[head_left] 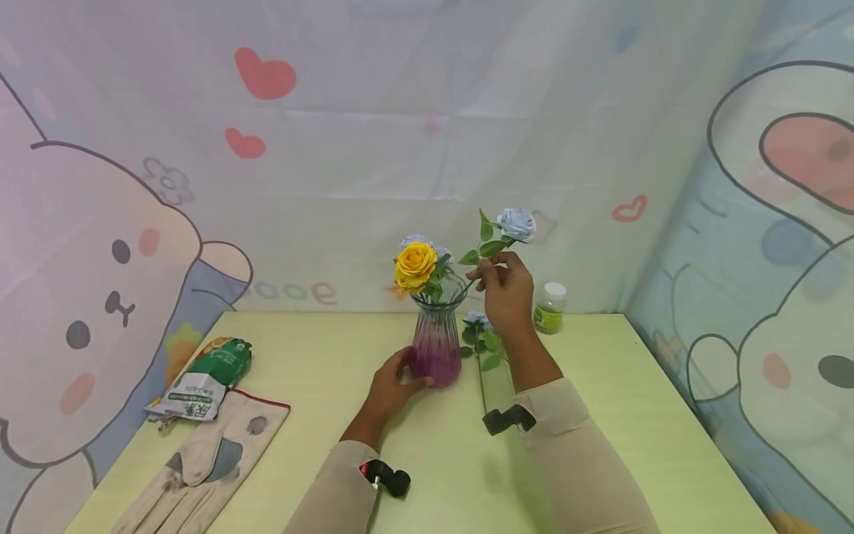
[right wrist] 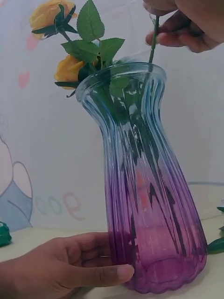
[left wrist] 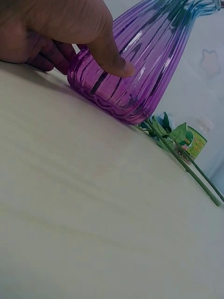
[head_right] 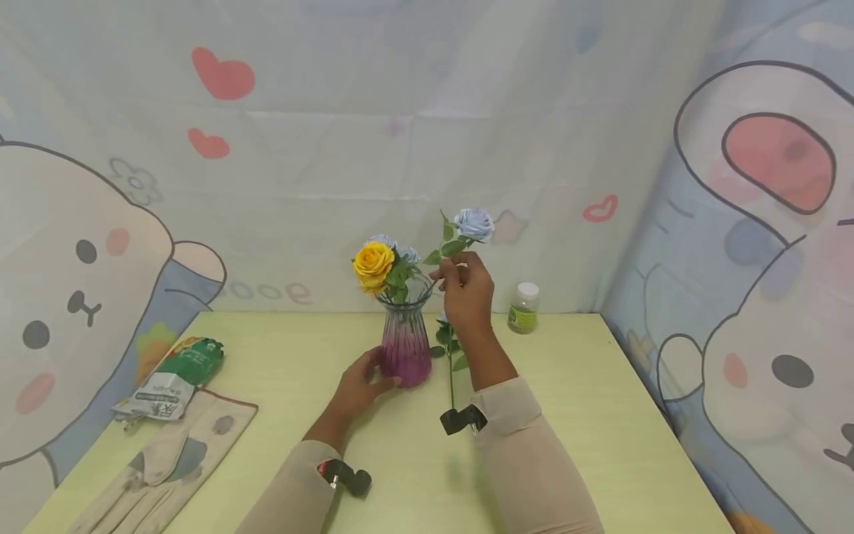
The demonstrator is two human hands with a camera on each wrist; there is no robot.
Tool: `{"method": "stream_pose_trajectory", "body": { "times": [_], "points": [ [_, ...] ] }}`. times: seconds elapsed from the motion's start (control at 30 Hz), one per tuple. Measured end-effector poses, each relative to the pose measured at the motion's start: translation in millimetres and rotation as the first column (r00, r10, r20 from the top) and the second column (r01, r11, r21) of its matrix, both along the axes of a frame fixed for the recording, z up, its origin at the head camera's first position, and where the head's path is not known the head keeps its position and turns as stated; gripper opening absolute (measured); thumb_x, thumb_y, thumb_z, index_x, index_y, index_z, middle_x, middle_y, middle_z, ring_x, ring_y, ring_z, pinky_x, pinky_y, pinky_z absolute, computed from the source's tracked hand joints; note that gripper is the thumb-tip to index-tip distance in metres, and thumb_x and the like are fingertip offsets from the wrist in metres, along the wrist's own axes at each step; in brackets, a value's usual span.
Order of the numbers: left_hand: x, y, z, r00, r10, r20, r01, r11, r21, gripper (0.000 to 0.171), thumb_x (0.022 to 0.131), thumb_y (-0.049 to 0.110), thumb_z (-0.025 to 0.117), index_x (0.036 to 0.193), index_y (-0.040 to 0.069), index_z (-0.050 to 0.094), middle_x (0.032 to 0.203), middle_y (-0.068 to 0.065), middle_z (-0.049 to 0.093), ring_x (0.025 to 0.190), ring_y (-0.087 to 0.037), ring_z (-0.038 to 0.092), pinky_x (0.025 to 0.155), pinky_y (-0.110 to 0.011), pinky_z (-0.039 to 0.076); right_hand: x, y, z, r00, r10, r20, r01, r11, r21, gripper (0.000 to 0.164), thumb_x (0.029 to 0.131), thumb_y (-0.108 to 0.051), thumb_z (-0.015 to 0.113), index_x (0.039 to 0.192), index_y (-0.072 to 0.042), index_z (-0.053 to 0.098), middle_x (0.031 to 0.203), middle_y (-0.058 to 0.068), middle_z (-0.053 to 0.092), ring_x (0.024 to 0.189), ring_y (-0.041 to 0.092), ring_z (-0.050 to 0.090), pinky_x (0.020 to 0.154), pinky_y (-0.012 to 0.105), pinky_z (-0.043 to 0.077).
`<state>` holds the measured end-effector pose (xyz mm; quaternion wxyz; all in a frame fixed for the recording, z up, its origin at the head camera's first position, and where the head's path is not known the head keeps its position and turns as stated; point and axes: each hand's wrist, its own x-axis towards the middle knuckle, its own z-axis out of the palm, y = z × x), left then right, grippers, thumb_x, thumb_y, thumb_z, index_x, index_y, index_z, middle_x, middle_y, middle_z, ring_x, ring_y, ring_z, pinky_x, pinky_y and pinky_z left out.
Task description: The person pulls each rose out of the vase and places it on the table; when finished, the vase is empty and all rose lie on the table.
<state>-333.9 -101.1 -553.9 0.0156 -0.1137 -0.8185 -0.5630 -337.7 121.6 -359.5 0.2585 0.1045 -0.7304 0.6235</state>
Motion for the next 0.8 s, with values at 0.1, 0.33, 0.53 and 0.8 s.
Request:
{"method": "stream_pose_trajectory", "body": {
  "times": [0.1, 0.33, 0.53, 0.8],
  "points": [
    [-0.1, 0.7, -0.3, 1.000, 0.002, 0.002, -0.002, 1.000, 0.002, 0.082, 0.095, 0.026, 0.088, 0.163, 0.004, 0.048, 0.165, -0.019, 0.055, 0.159, -0.040, 0.047, 0.133, -0.057, 0.037, -0.8, -0.1, -2.0, 0.999, 0.031, -0.017, -0.033, 0.995, -0.092, 0.014, 0.115, -0.021, 0.058, 0.112, -0.008, 0.052, 0.101, 0.028, 0.080, 0.064, 0.011, 0.072, 0.063, 0.024, 0.061],
    [-0.7, 0.3, 0.1, 1.000, 0.003, 0.006, -0.003, 1.000, 0.010, 0.082, 0.095, 0.026, 0.088, 0.163, 0.005, 0.048, 0.165, -0.019, 0.055, 0.159, -0.039, 0.047, 0.134, -0.055, 0.037, -0.7, -3.6, -4.9, 0.992, 0.074, -0.106, -0.097, 0.967, -0.235, 0.013, 0.106, -0.003, 0.069, 0.108, 0.003, 0.058, 0.101, 0.020, 0.078, 0.071, 0.009, 0.077, 0.072, 0.023, 0.067],
    [-0.7, 0.2, 0.8, 1.000, 0.002, 0.004, -0.002, 1.000, 0.022, 0.082, 0.094, 0.025, 0.088, 0.162, 0.004, 0.048, 0.164, -0.019, 0.056, 0.158, -0.039, 0.048, 0.134, -0.056, 0.037, 2.7, -2.2, -6.3, 0.996, 0.017, -0.091, -0.033, 0.984, -0.174, 0.016, 0.101, 0.003, 0.073, 0.116, 0.008, 0.076, 0.115, 0.022, 0.078, 0.092, 0.000, 0.074, 0.086, 0.017, 0.064],
    [-1.0, 0.5, 0.5, 1.000, 0.003, 0.013, -0.003, 1.000, 0.019, 0.083, 0.094, 0.026, 0.088, 0.163, 0.004, 0.048, 0.165, -0.019, 0.055, 0.159, -0.039, 0.047, 0.134, -0.055, 0.038, 2.6, 1.9, -9.0, 0.987, 0.100, -0.122, -0.128, 0.961, -0.245, 0.029, 0.099, 0.007, 0.074, 0.128, 0.010, 0.072, 0.128, 0.018, 0.074, 0.095, 0.007, 0.080, 0.089, 0.025, 0.068]
  ]
}}
